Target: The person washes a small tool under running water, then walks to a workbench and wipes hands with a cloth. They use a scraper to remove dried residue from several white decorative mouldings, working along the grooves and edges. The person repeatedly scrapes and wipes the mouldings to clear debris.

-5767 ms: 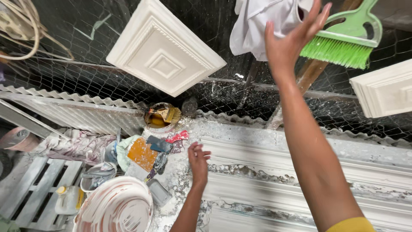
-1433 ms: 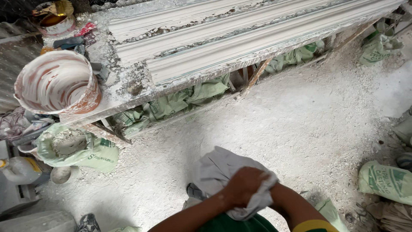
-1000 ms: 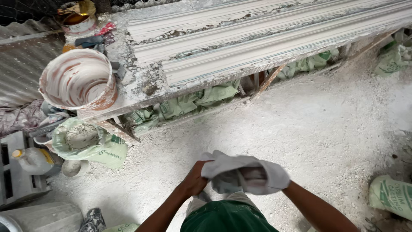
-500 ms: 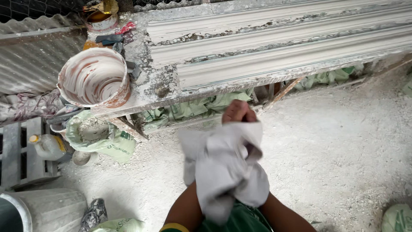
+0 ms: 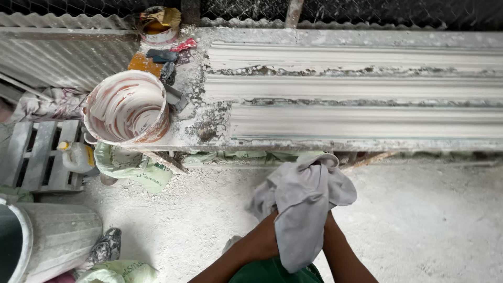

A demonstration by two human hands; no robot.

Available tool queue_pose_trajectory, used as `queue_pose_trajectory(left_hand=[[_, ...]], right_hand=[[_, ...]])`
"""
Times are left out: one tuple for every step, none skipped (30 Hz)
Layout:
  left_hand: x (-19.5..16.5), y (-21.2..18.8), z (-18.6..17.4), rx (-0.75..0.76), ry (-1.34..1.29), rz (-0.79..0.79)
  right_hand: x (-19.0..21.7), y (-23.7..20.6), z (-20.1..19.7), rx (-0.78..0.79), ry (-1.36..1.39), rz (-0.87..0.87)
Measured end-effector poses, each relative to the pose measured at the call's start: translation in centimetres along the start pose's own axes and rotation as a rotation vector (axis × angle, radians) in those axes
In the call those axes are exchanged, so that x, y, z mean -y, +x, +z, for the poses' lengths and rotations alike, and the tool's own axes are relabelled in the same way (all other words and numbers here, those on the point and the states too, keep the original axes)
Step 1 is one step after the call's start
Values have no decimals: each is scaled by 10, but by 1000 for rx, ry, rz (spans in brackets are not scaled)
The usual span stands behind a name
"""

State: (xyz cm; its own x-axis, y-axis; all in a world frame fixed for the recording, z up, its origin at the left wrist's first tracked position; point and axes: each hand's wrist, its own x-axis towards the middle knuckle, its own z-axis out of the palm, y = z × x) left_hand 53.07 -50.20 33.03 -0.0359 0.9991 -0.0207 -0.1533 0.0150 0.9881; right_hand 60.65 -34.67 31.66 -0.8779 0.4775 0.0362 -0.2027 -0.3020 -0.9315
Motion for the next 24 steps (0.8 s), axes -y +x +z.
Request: queue_pose_trajectory(left_hand=[[-9, 0, -2, -75, 4, -10], [-16, 2, -7, -167, 2, -21], [-22, 6, -14, -268, -11, -36], [-29, 13, -20, -329, -94, -58], [-32, 26, -29, -386, -183, -85], [-35, 44, -35, -426, -290, -116], [-38, 60, -45, -413, -346, -140], [-41, 75, -55, -416, -435, -169], [-43, 99, -72, -416, -508, -188], [-46, 112, -87, -421, -529, -210], [-50, 123, -104, -429, -561, -231], [-55, 133, -124, -435, -590, -251], [-59, 142, -144, -433, -600, -252], [-64, 153, -164, -436, -606, -259], [-68, 163, -187, -430, -615, -254], [-72, 172, -211, -432, -617, -245], [-77, 180, -235, -433, -618, -238], [-82, 189, -261, -428, -620, -226], [-85, 194, -288, -432, -609, -206], [-90, 200, -316, -423, -598, -186], [-98, 211, -349, -422, -574, -145], [-108, 230, -386, -421, -527, -100], [-124, 253, -424, -416, -480, -38], [-146, 283, -464, -419, -418, 42]], right_hand=[[17, 10, -9, 21, 0, -11], [32, 23, -19, 45, 5, -21], [43, 36, -27, 81, 8, -22], [53, 49, -34, 120, 5, -21], [57, 60, -40, 174, 1, -12], [60, 71, -44, 251, -30, 27], [61, 82, -48, 347, -83, 85], [65, 90, -55, 448, -139, 143], [70, 108, -65, 535, -179, 183], [79, 125, -77, 615, -215, 228], [94, 146, -95, 689, -262, 263], [108, 170, -110, 737, -299, 285], [121, 193, -125, 756, -339, 300], [135, 219, -138, 768, -374, 317], [147, 242, -148, 772, -407, 320], [158, 264, -155, 740, -432, 335], [169, 284, -158, 708, -447, 352], [177, 302, -157, 666, -444, 384], [178, 316, -149, 603, -340, 264], [175, 330, -133, 550, -241, 133], [170, 352, -114, 503, -140, 1], [164, 378, -95, 422, -170, -102], [158, 404, -75, 335, -193, -199], [154, 433, -57, 246, -213, -297]])
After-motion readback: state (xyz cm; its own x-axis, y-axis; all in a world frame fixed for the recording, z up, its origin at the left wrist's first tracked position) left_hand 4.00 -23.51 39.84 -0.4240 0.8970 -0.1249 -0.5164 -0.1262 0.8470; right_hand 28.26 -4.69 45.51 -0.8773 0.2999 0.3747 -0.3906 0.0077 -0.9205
